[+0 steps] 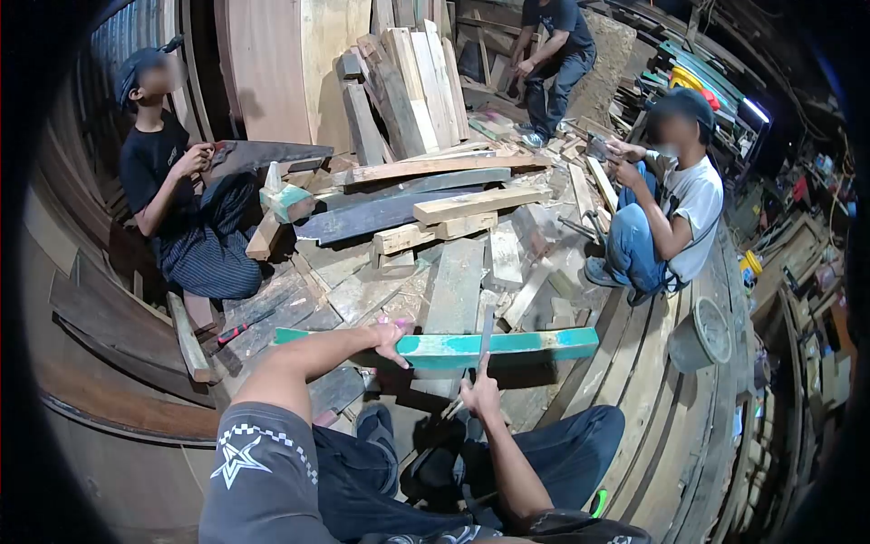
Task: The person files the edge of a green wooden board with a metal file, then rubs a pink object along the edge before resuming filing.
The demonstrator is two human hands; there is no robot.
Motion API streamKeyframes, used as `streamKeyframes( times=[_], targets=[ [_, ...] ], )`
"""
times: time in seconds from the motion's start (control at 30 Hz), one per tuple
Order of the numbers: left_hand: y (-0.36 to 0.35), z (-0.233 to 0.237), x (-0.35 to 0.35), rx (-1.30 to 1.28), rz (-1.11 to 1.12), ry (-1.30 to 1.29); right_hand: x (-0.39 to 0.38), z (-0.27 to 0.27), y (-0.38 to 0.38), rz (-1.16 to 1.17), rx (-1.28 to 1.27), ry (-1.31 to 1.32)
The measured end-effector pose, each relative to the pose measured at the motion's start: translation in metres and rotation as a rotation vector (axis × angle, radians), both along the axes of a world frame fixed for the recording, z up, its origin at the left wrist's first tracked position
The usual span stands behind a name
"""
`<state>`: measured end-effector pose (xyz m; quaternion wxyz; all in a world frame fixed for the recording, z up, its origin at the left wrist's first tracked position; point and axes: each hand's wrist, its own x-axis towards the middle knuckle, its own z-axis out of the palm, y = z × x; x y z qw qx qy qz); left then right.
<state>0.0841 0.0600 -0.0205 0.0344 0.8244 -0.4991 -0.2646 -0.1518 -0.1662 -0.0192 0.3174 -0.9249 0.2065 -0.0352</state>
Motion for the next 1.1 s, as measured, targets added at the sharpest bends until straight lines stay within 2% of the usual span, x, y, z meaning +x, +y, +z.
streamKeyframes(
  times=[0.1, 0.3, 0.4, 0.5, 0.6, 0.73, 0.77, 0.87, 1.1],
  targets=[
    [-0.002, 0.018, -0.007, 0.029, 0.005, -0.011, -0.001, -0.003, -0.001, 0.005, -0.013, -0.016],
    [-0.004, 0.014, -0.003, 0.121, 0.026, -0.007, -0.001, 0.004, 0.000, 0.001, -0.018, 0.012],
    [0.000, 0.022, -0.009, 0.030, 0.042, -0.015, -0.001, 0.004, 0.001, 0.001, -0.023, 0.024],
    [-0.003, 0.005, -0.001, 0.103, 0.043, -0.007, -0.001, 0.003, 0.001, 0.004, -0.023, 0.014],
    [-0.004, 0.045, -0.015, 0.099, 0.010, 0.048, -0.002, 0.010, 0.002, -0.002, 0.018, 0.035],
    [0.000, 0.023, -0.011, -0.040, 0.023, -0.033, -0.001, 0.010, 0.003, -0.015, 0.004, 0.037],
    [0.000, 0.023, -0.008, 0.005, -0.016, -0.033, -0.001, 0.010, 0.004, -0.015, 0.004, 0.031],
    [-0.004, 0.016, -0.006, 0.161, 0.055, -0.011, -0.001, 0.012, 0.004, -0.014, 0.014, 0.031],
    [-0.004, 0.027, -0.009, 0.132, 0.051, 0.010, -0.001, 0.013, 0.004, 0.005, -0.017, 0.028]
  ],
)
